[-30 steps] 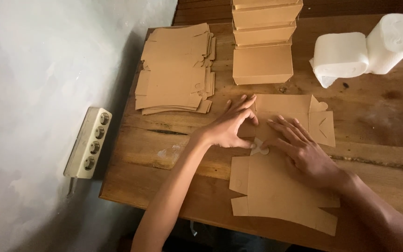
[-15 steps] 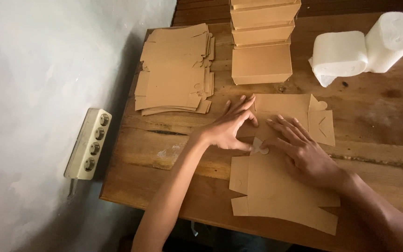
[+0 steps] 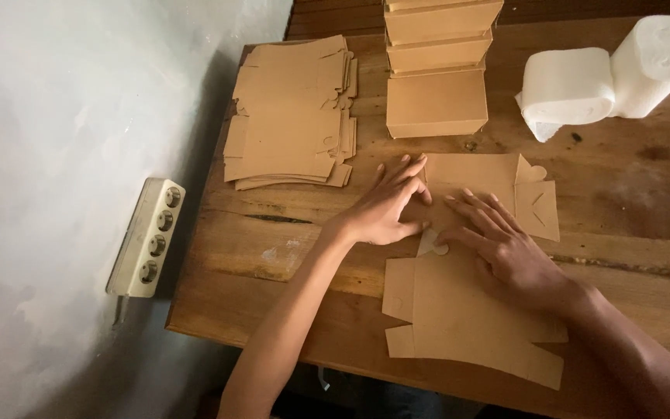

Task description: Assembling cardboard boxes by folding pre-cut sheets on a wooden table.

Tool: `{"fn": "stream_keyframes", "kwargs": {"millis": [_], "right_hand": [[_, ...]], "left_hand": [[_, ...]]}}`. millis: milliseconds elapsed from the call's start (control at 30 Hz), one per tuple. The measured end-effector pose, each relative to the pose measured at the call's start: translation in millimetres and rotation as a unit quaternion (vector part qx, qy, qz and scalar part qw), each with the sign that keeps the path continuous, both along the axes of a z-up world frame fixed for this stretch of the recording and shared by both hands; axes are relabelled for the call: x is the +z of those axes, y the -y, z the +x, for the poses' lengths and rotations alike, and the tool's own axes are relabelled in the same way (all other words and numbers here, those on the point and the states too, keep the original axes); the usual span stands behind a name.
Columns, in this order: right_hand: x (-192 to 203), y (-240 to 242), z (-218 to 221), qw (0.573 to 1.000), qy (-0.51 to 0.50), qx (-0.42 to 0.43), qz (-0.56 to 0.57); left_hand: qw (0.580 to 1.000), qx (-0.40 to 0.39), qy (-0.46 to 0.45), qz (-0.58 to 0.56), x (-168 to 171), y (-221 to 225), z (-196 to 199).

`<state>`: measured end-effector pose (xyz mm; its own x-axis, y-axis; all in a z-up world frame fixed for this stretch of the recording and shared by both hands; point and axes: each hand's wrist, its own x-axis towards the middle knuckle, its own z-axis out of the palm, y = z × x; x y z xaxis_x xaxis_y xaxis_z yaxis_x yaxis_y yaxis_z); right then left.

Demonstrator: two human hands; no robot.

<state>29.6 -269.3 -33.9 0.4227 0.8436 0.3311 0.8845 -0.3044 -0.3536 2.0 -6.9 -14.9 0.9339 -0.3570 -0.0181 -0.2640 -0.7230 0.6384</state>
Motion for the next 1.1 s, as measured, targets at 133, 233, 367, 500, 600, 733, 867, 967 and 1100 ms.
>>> {"fn": "stream_keyframes", "kwargs": {"millis": [133,233,367,500,600,733,867,967,1100], "right_hand": [[4,0,-1,1.0,0.005,0.005,0.004],[3,0,-1,1.0,-0.013,0.004,0.009],[3,1,0,1.0,-0.008,0.005,0.005],[7,0,-3,1.0,0.002,0.0,-0.003],[5,1,-1,1.0,-0.002,0.01,0.011],[3,1,-1,1.0,-0.005,0.006,0.015],[13,0,-3,1.0,0.002,0.011,0.011],[20,-3,-6,1.0,0.015,0.001,0.024],[18,-2,-3,0.998,-0.013,-0.01,0.057]], "left_hand": [[1.0,0.012,0.0,-0.001,3,-1,3],[1.0,-0.004,-0.005,-0.019,6,-4,0],[0.999,-0.018,-0.013,-0.025,11,-6,-1],[0.999,-0.029,-0.026,-0.022,15,-6,-2],[0.999,-0.037,-0.028,-0.016,17,-8,-4],[0.999,-0.039,-0.031,-0.014,19,-8,-4],[0.998,-0.039,-0.039,-0.012,21,-6,-4],[0.999,-0.033,-0.039,-0.007,16,-5,-3],[0.999,-0.025,-0.027,-0.01,12,-4,-2]]}}
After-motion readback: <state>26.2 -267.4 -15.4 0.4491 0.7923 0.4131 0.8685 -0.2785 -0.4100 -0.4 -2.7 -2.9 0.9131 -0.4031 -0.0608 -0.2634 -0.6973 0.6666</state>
